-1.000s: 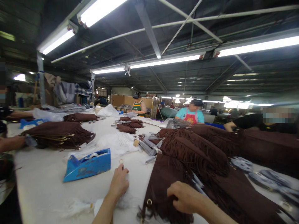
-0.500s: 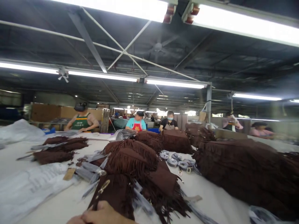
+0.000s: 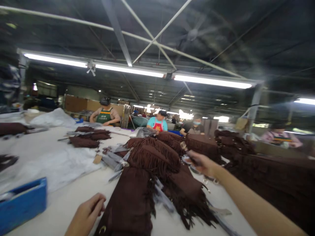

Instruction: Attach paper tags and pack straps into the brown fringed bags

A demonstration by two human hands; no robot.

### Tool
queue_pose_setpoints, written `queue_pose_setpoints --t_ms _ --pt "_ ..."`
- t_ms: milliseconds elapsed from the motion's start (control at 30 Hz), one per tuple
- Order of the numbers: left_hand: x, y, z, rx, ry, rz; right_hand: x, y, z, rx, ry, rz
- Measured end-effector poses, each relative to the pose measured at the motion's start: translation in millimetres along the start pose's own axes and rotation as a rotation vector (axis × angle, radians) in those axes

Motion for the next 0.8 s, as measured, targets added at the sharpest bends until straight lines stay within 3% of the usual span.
queue_pose_setpoints --t_ms 67,167,267,367,400,433,500,567,667,800 --pt "-9.5 -0.5 5.8 -0.046 0.037 0.032 -30.0 -27.7 20.5 -0.024 -0.008 -0.149" --pt "-2.1 0.5 11.2 -0.128 0.098 0.123 -70.7 -39.1 5.7 -0.006 0.008 -0.276" --pt "11.1 4.1 9.7 -0.145 0.093 0.167 -74.2 -1.1 -66.7 0.182 0.042 -0.191" --pt "17.0 6.9 5.9 -0.125 0.056 0.167 -32.9 72.2 -160.4 0.371 0.075 0.067" --pt "16.9 7.4 4.6 -0.115 0.044 0.160 -6.0 102.9 -189.1 0.375 0.193 0.309" --pt "16.2 7.7 3.5 -0.105 0.034 0.150 12.1 128.2 -215.6 0.407 0.224 0.411" --pt "13.7 8.4 2.1 -0.084 0.014 0.130 40.9 166.2 -259.2 0.400 0.398 0.588" --pt "12.0 9.2 2.0 -0.068 -0.006 0.114 53.5 178.4 -287.5 0.361 0.618 0.644" --pt "13.7 10.0 2.7 -0.055 -0.037 0.108 54.4 163.3 -290.2 0.325 0.749 0.629" --pt "18.5 8.2 0.7 -0.027 -0.063 0.098 29.4 126.9 -235.0 0.283 0.747 0.578"
Point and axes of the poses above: each hand's wrist, its own y-axis away from the middle knuckle, its own z-axis out of the back of the hand, x = y × z, the point moved 8 cm from there along -y, towards the middle knuckle, and after that the axes turned 15 degrees about -z, right-handed, at the moved point
